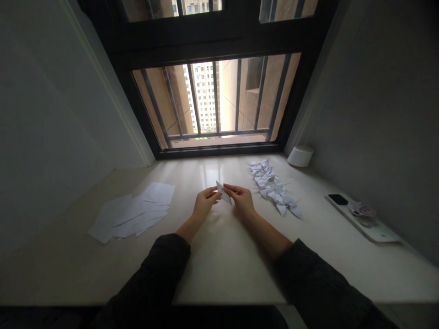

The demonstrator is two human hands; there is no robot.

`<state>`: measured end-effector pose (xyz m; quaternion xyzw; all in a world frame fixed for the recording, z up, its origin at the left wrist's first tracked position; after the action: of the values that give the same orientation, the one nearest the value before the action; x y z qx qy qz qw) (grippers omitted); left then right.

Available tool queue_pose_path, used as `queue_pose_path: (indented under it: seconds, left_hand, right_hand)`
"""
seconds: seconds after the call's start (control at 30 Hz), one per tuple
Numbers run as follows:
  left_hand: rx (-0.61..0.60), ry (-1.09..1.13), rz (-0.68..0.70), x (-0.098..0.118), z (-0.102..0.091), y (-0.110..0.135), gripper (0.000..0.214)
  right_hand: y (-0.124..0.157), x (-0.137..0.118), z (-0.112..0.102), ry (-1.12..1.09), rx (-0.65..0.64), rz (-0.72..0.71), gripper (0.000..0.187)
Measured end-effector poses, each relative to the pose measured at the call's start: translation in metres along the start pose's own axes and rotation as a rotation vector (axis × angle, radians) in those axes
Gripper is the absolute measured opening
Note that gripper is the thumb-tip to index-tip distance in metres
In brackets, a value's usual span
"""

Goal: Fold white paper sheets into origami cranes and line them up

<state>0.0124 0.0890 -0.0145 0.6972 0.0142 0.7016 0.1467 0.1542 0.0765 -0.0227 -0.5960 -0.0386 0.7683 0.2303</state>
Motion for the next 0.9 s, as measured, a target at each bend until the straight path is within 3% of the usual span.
queue_pose_path:
  seconds: [0.2, 0.3, 0.47, 0.63, 0.9]
  left_hand:
    - [0.001, 0.011, -0.036, -0.002, -0.002, 0.000, 0.038]
    - [0.036, 0.038, -0.036, -0.002, -0.005, 0.000, 0.038]
    - [0.071, 0.123, -0.036, 0.000, -0.009, 0.001, 0.037]
    - [0.121, 0.149, -0.028, 0.001, -0.013, 0.001, 0.038]
    - [0.159, 0.179, -0.021, 0.000, -0.016, 0.003, 0.041]
  right_hand:
    - [-0.001, -0.016, 0.006, 0.290, -0.173, -0.224, 0.026]
    - [0.000, -0.021, 0.012, 0.313, -0.243, -0.274, 0.028]
    - [0.000, -0.008, 0.011, 0.221, -0.199, -0.138, 0.050]
    - [0.002, 0.005, 0.010, 0.207, -0.211, 0.049, 0.041]
    - [0.005, -0.001, 0.017, 0.194, -0.268, 0.050, 0.037]
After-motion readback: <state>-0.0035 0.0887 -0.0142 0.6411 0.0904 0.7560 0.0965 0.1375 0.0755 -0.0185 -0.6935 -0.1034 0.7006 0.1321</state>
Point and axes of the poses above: each hand's wrist, its own y-axis away from the middle knuckle, its own z-axis out of the palm, x = y × z, the point moved 7 cm from there along -y, towards the middle knuckle, and after that the axes turned 14 degrees about -z, right-handed, at the moved point
